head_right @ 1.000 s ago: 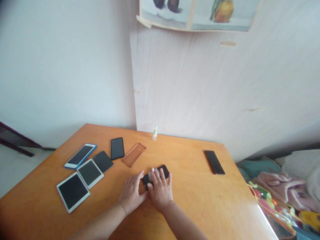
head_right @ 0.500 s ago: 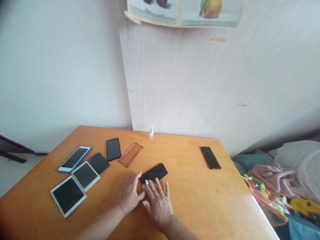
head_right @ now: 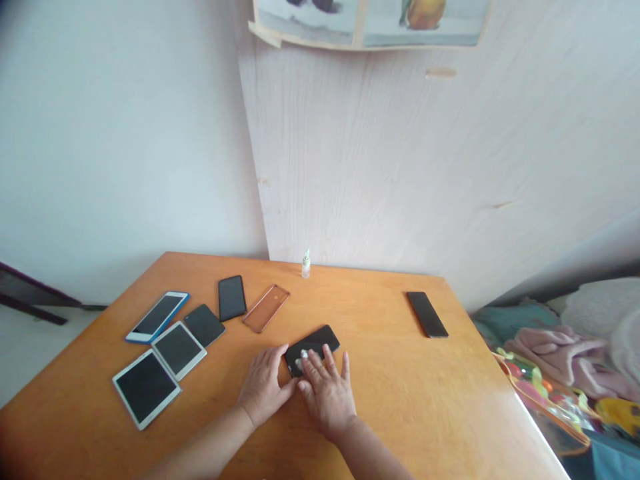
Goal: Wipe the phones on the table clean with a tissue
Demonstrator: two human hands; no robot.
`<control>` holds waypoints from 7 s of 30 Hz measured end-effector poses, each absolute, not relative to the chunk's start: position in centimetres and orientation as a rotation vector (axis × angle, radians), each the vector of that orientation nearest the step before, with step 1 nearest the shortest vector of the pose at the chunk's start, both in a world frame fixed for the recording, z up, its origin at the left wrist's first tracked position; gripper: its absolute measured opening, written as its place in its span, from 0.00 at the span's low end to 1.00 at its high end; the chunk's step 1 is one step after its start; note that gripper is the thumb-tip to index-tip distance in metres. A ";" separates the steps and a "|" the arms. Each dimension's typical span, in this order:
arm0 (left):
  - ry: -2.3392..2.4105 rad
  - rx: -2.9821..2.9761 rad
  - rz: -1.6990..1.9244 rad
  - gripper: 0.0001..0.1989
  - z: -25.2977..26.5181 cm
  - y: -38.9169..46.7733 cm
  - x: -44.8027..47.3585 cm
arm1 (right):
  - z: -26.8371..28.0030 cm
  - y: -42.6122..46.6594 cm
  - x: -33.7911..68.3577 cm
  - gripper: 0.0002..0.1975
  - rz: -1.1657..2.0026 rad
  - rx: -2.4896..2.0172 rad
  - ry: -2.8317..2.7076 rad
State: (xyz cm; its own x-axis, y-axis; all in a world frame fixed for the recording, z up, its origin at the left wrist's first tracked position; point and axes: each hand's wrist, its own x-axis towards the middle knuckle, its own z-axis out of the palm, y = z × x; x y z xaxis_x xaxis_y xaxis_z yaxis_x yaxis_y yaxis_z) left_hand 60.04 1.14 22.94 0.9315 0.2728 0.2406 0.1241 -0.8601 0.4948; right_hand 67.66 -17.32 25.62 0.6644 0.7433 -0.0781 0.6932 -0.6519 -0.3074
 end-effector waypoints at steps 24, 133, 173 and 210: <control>0.272 2.585 0.441 0.33 22.3 1.2 59.9 | 25.2 -16.2 68.9 0.25 0.277 -2.630 -1.163; 0.261 2.560 0.472 0.34 22.5 1.1 59.8 | 25.9 -13.6 69.2 0.24 0.278 -2.635 -1.166; 0.256 2.580 0.463 0.34 22.8 1.1 59.9 | 25.1 -14.2 69.2 0.25 0.278 -2.599 -1.208; 0.249 2.651 0.453 0.33 22.6 1.2 59.8 | 24.4 -17.5 66.9 0.26 0.255 -2.654 -1.068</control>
State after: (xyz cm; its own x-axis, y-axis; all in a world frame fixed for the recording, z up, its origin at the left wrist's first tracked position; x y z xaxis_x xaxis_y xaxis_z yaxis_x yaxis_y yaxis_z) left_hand 59.85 1.24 22.60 0.9302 0.2438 0.2744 0.1008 -0.8885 0.4477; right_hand 66.94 -17.52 24.43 0.7131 0.6983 -0.0626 0.6509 -0.6926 -0.3107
